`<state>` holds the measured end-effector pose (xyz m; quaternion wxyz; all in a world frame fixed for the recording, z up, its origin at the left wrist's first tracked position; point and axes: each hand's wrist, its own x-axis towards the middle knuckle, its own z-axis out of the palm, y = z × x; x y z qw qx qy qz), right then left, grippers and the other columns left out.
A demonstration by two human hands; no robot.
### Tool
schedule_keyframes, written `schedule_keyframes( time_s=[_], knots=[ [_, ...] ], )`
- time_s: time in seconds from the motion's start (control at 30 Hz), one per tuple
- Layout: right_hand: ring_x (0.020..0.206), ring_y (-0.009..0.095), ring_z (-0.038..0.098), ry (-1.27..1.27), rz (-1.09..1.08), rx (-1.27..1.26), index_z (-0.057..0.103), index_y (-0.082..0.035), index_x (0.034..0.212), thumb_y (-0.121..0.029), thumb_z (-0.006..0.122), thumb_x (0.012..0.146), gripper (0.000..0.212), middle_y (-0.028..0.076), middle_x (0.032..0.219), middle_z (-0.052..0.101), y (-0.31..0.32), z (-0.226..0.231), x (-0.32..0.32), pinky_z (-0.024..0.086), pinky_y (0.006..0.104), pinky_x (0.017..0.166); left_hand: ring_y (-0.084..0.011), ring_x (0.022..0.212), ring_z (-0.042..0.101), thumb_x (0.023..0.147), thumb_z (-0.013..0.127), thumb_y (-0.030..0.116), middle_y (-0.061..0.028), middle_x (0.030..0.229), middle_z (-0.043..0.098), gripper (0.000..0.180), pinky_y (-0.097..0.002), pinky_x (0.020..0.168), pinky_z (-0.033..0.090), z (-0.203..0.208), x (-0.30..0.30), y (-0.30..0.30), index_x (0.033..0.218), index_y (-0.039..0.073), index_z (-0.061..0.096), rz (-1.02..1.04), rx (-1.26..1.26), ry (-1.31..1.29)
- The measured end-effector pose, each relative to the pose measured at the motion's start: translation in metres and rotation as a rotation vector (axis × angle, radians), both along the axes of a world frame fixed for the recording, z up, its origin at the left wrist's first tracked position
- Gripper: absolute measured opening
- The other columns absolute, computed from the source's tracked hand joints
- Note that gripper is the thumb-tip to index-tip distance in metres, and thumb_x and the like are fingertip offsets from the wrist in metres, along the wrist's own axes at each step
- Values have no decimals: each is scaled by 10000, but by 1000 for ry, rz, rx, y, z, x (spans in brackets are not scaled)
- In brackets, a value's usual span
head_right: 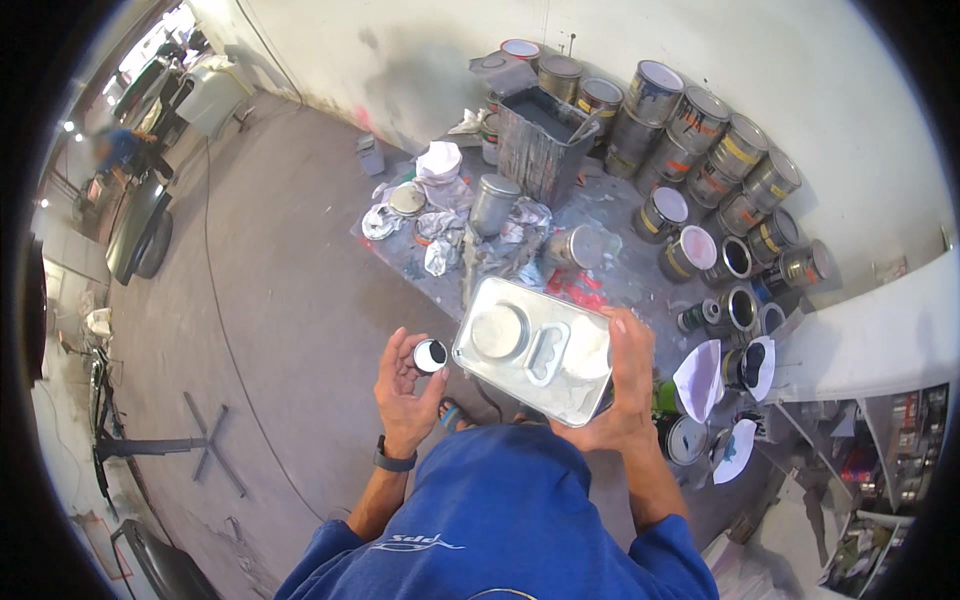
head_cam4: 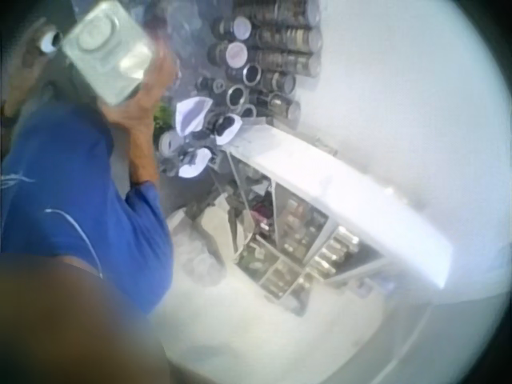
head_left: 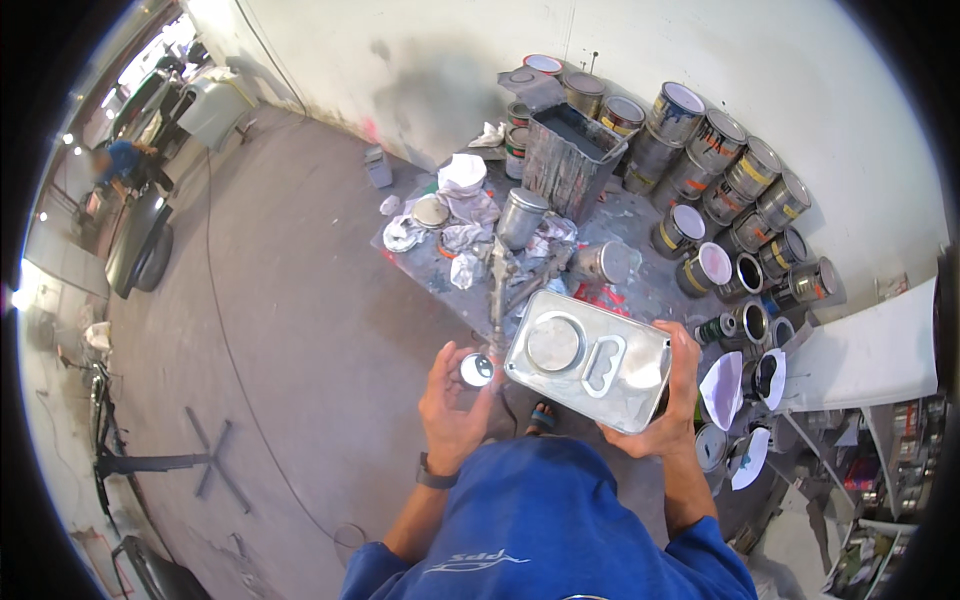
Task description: The person selects paint cans from shelves, pours paint into a small container, and adds a liquid from a larger can. They then walk through the garage and hand the container to another person.
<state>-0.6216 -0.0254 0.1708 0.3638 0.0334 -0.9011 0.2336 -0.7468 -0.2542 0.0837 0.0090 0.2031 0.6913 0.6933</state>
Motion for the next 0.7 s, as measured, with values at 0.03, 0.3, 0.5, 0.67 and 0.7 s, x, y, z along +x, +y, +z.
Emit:
schedule_keyframes(
  time_s=[0.03, 0.3, 0.5, 0.67, 0.7],
  knots=[
    [1137, 422, 521, 9, 3, 44, 256, 4, 1503, -195, 840, 478, 1196, 307, 1334, 445, -1, 4, -1, 439, 491, 933, -209, 1056, 653, 800, 721, -73, -186, 1226, 615, 675, -324, 876, 561, 0, 1, 0, 1406, -54, 424, 9, -1, 2],
    [1195, 443, 484, -27, 18, 226, 358, -174, 1492, -284, 875, 523, 1105, 280, 1372, 432, -13, 25, -12, 404, 538, 953, -207, 1044, 654, 790, 729, -69, -176, 1215, 611, 693, -318, 846, 569, -2, 5, 5, 1412, -59, 422, 31, 23, -22],
    [1167, 385, 493, -57, -2, 286, 538, -186, 1355, -266, 856, 602, 822, 229, 1333, 461, -16, 30, -19, 385, 513, 953, -198, 1025, 662, 787, 728, -69, -170, 1211, 623, 693, -297, 826, 562, -6, 5, 3, 1411, -57, 427, 46, 20, -41],
    [1179, 383, 482, -142, -34, 349, 568, -188, 1343, -247, 849, 564, 830, 220, 1342, 455, -13, 33, -18, 372, 507, 963, -177, 982, 675, 786, 733, -64, -158, 1179, 647, 689, -283, 788, 560, -12, 2, 5, 1407, -59, 433, 41, -18, -63],
    [1182, 384, 479, -170, -47, 354, 576, -186, 1339, -245, 848, 555, 831, 218, 1344, 453, -11, 33, -18, 370, 507, 965, -176, 975, 676, 787, 734, -63, -157, 1175, 648, 687, -282, 779, 560, -13, 2, 6, 1405, -59, 435, 38, -24, -48]
  ],
)
